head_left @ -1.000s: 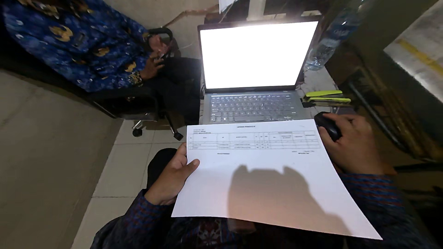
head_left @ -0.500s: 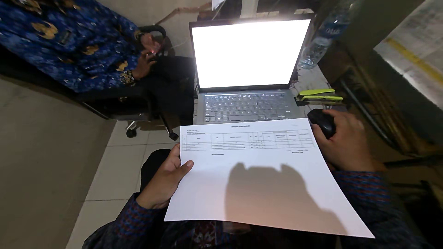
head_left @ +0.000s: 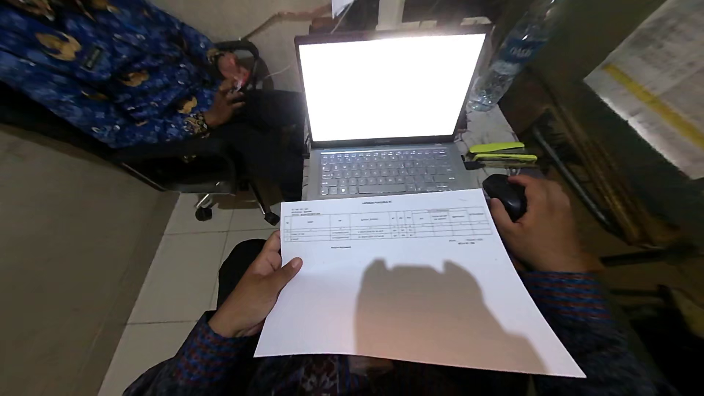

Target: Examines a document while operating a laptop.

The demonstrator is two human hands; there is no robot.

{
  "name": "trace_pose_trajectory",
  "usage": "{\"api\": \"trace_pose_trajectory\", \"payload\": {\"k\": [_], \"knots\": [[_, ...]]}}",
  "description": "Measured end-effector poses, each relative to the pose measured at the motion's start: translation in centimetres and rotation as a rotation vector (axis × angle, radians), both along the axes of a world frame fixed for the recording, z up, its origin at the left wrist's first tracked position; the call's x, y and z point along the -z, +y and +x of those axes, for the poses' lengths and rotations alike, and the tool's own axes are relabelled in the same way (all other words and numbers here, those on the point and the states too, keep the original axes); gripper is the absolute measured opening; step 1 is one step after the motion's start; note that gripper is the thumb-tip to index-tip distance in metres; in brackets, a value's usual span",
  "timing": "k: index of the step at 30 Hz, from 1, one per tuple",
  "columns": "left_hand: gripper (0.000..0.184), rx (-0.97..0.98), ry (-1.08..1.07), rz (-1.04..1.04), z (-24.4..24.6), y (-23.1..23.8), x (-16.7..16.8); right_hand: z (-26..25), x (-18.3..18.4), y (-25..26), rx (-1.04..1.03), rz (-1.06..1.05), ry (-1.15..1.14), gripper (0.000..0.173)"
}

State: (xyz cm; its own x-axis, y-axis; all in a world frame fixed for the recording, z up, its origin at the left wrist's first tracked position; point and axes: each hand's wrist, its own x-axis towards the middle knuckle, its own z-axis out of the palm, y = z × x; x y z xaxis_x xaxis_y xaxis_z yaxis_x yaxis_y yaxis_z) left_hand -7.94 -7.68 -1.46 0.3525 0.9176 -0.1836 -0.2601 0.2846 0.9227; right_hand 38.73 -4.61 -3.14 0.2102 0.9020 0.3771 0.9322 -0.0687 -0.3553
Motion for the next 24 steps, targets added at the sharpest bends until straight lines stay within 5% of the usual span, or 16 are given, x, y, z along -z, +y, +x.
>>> {"api": "trace_pose_trajectory", "payload": {"k": [24], "knots": [[0.053, 0.001, -0.012, 0.006, 0.0, 0.09, 0.12, -0.28, -0.24, -0.11, 0.01, 0.005, 0.02, 0.06]]}}
